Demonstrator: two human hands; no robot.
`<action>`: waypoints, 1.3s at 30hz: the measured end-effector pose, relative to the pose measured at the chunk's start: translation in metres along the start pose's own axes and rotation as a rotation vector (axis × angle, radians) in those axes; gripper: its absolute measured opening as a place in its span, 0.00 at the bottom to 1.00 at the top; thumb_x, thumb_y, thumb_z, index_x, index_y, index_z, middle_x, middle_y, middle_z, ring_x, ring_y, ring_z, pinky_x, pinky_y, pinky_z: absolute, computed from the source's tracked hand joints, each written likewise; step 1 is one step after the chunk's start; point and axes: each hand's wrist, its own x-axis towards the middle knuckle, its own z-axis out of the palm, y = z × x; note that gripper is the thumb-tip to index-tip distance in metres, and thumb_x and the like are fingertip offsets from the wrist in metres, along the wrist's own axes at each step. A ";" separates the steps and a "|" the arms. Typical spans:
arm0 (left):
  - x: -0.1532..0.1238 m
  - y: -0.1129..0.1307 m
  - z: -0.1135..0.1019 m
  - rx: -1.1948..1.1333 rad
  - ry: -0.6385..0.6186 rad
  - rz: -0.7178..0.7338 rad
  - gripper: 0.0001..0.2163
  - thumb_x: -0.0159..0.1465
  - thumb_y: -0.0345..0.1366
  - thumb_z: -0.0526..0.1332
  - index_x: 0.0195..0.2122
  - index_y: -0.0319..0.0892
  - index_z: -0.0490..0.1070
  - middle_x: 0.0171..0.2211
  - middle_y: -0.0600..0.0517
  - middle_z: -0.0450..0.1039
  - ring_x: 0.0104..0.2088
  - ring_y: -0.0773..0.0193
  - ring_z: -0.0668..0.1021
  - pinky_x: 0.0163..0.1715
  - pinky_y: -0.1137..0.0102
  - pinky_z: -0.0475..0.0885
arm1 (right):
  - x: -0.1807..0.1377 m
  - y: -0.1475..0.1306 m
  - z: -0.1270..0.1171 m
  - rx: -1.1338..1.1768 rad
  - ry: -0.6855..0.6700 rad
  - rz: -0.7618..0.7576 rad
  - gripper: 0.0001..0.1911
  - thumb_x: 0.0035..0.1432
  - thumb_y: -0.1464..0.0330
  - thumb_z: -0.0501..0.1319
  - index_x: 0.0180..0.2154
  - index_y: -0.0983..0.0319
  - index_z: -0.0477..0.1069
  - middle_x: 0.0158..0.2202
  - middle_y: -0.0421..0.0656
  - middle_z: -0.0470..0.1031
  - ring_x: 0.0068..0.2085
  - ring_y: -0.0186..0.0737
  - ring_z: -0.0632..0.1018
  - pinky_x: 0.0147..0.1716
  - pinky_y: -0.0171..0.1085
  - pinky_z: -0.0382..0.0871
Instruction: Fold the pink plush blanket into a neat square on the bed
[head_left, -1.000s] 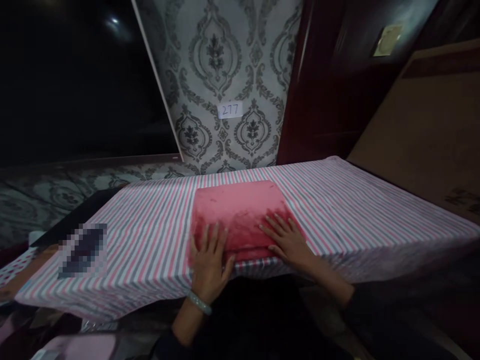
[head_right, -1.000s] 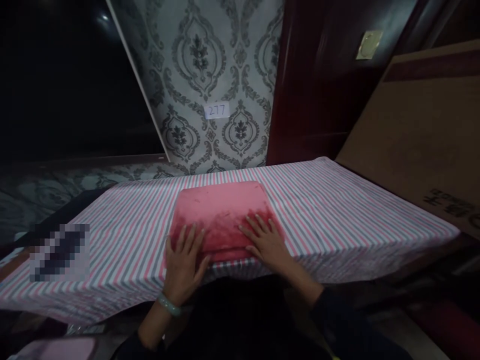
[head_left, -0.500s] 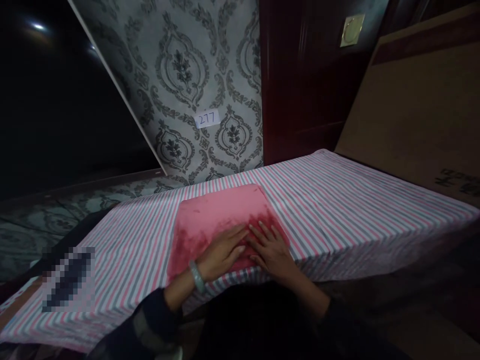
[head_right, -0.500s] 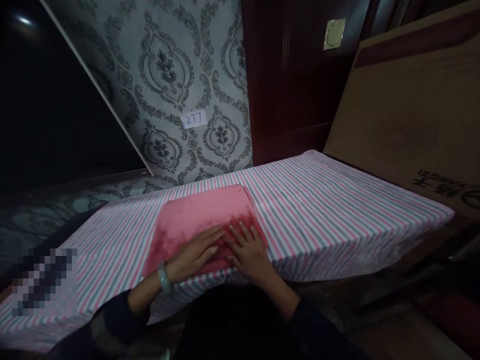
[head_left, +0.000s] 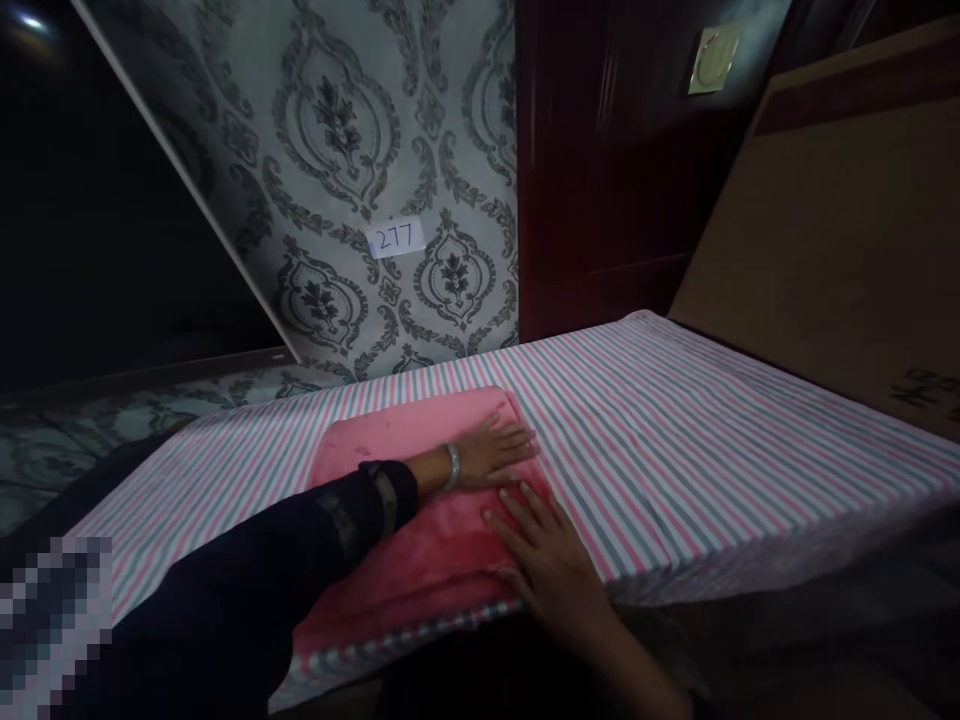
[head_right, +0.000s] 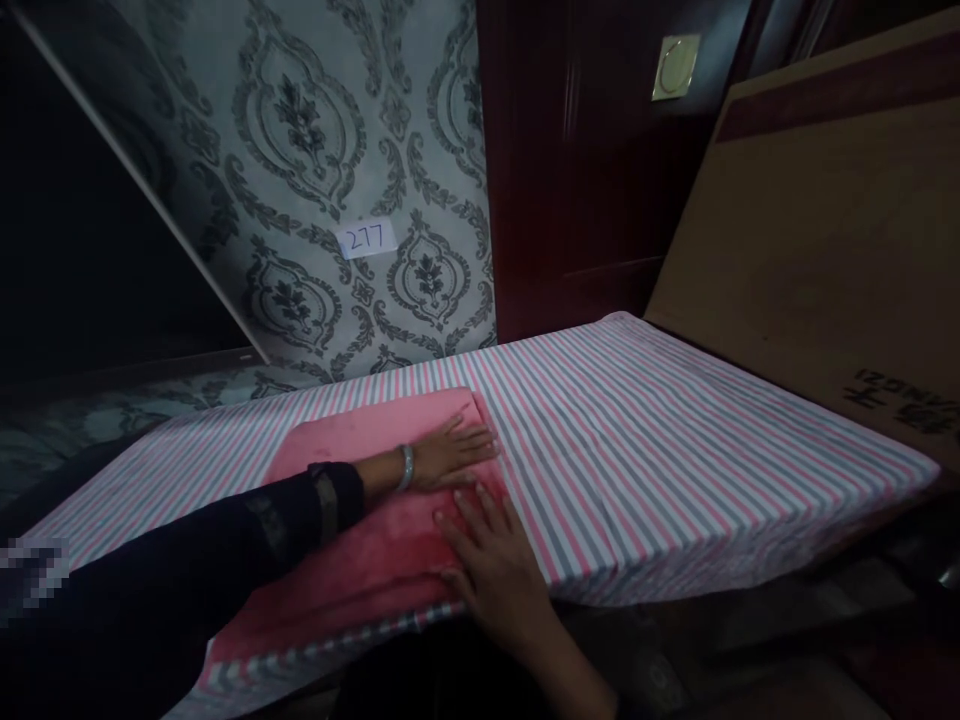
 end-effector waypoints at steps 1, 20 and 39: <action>0.005 -0.014 -0.003 0.013 0.006 -0.032 0.28 0.72 0.51 0.50 0.71 0.50 0.58 0.73 0.43 0.52 0.73 0.49 0.54 0.70 0.42 0.40 | 0.001 0.000 -0.001 0.001 -0.003 -0.011 0.31 0.66 0.60 0.62 0.69 0.53 0.63 0.69 0.46 0.63 0.70 0.59 0.60 0.61 0.60 0.65; 0.039 -0.060 -0.029 0.071 0.011 -0.525 0.30 0.73 0.52 0.45 0.73 0.46 0.50 0.74 0.42 0.50 0.74 0.48 0.52 0.70 0.43 0.43 | 0.001 0.003 -0.005 0.017 -0.071 0.019 0.29 0.68 0.59 0.61 0.68 0.52 0.63 0.70 0.45 0.61 0.70 0.58 0.59 0.63 0.59 0.62; -0.095 0.004 -0.001 -0.016 -0.011 -0.205 0.29 0.72 0.51 0.50 0.73 0.53 0.52 0.75 0.46 0.46 0.74 0.48 0.50 0.69 0.38 0.37 | 0.013 -0.051 0.007 0.098 -0.067 -0.188 0.28 0.65 0.66 0.60 0.66 0.57 0.67 0.67 0.45 0.66 0.66 0.52 0.66 0.61 0.52 0.65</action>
